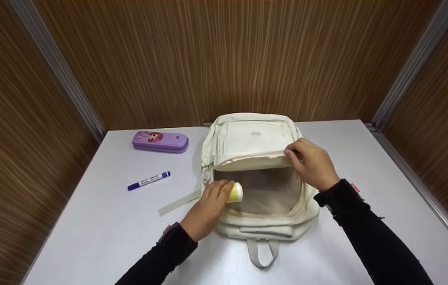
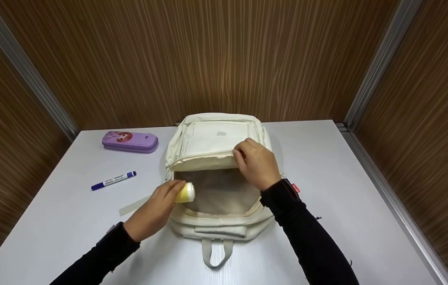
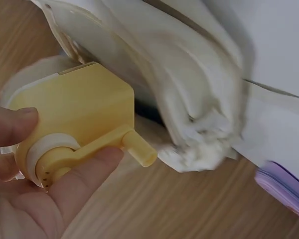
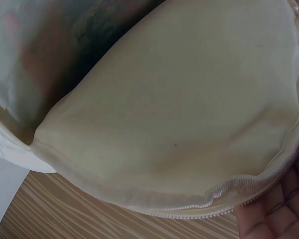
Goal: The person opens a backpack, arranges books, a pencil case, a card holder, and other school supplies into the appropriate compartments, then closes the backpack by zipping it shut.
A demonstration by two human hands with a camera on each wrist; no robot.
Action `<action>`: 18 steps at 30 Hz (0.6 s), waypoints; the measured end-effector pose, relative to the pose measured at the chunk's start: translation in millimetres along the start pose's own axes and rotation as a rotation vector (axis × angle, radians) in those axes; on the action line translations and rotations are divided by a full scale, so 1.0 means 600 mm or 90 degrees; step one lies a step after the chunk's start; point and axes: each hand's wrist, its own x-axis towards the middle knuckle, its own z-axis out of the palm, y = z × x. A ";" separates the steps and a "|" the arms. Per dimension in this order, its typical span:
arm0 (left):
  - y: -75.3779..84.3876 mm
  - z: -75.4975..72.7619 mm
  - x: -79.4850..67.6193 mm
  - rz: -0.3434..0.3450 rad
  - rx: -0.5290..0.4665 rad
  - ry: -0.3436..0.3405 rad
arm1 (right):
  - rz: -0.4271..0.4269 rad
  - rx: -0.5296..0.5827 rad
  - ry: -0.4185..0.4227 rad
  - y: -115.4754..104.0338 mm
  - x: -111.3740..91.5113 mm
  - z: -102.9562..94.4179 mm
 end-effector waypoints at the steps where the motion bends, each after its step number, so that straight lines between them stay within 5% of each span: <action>1: 0.005 0.005 0.007 0.012 0.002 -0.003 | -0.001 0.000 0.001 0.000 0.000 -0.001; 4: 0.017 0.026 0.027 0.041 0.039 -0.013 | -0.001 0.000 0.003 0.002 -0.002 -0.002; 10: 0.022 0.077 0.067 0.097 0.226 0.024 | -0.004 -0.002 0.009 0.003 -0.007 -0.003; 18: 0.003 0.112 0.113 0.079 0.303 0.115 | -0.009 0.006 0.024 0.004 -0.012 -0.011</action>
